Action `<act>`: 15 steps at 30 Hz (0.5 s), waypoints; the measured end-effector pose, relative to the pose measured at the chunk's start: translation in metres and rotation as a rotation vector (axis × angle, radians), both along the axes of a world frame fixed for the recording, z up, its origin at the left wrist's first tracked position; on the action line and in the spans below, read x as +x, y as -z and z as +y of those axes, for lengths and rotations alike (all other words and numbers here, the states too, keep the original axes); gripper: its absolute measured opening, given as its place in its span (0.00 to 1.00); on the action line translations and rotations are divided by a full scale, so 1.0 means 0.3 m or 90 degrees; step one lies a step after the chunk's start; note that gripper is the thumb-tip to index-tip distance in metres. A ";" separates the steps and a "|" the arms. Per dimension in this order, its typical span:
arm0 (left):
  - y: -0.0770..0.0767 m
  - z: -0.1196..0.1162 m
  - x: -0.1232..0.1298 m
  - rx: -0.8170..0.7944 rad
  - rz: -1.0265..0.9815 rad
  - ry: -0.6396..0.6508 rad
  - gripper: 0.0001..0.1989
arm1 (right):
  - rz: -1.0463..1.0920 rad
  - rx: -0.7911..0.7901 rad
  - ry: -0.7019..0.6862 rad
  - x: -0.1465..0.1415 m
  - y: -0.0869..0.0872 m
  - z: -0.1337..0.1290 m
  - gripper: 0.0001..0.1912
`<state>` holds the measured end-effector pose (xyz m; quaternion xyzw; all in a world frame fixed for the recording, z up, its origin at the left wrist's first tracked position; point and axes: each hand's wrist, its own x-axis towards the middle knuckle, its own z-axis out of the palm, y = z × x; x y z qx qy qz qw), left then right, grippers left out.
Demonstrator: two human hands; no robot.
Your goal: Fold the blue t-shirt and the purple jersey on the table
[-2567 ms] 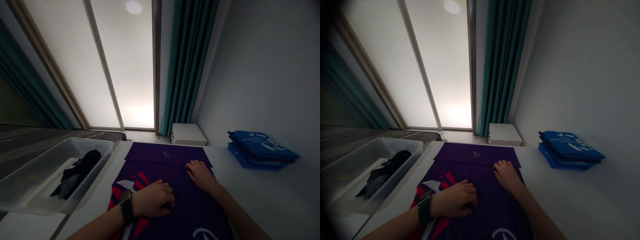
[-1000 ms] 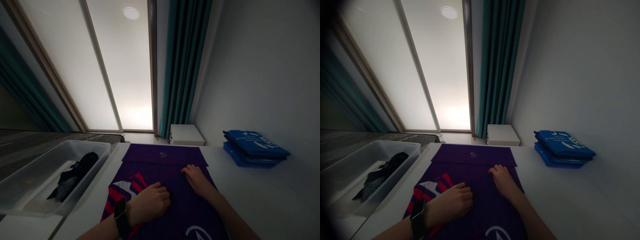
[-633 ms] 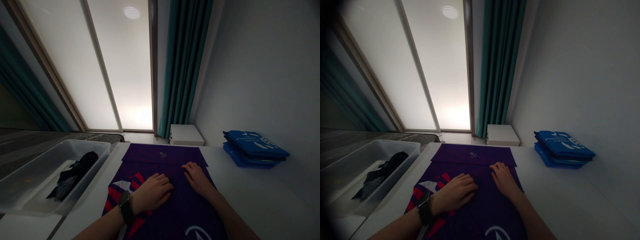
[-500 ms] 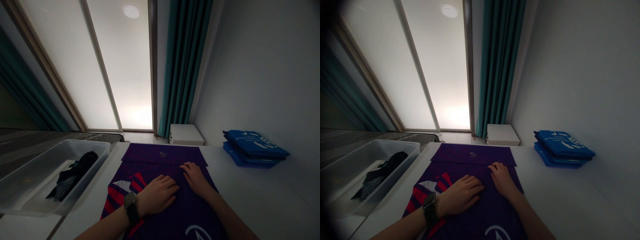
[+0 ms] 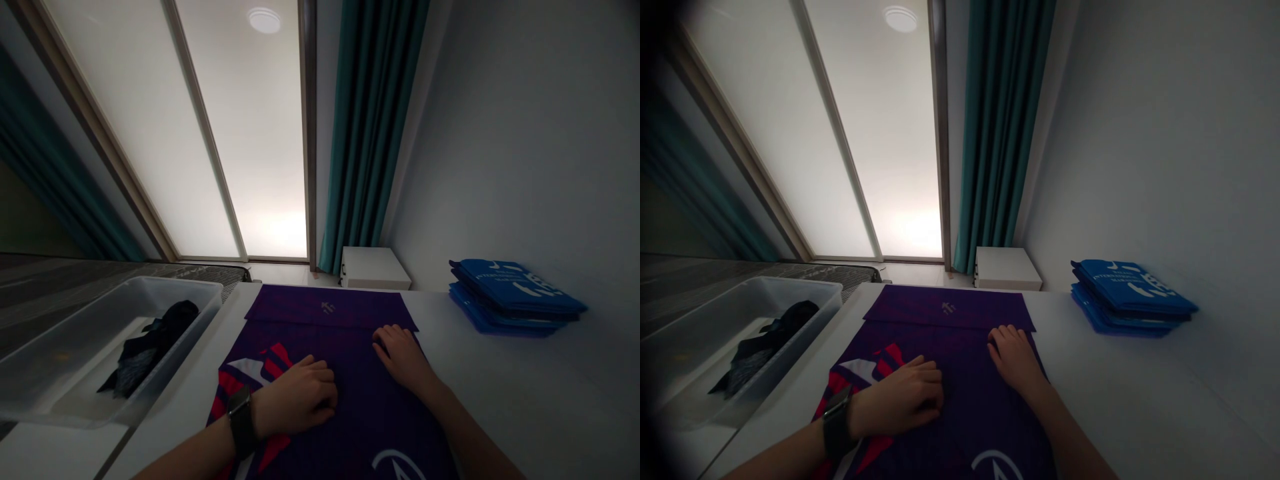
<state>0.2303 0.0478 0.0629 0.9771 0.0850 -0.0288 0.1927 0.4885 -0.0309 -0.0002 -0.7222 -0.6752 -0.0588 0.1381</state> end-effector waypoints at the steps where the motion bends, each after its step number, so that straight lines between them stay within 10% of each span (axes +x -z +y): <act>1: 0.005 -0.014 -0.002 0.005 0.005 -0.010 0.02 | -0.001 -0.002 0.000 -0.001 -0.001 0.000 0.07; 8: 0.050 -0.097 0.018 0.058 0.003 -0.222 0.08 | -0.005 -0.002 -0.008 -0.012 -0.004 0.000 0.08; 15: 0.087 -0.143 0.049 0.066 -0.004 -0.257 0.06 | 0.002 -0.003 -0.014 -0.017 -0.013 -0.003 0.08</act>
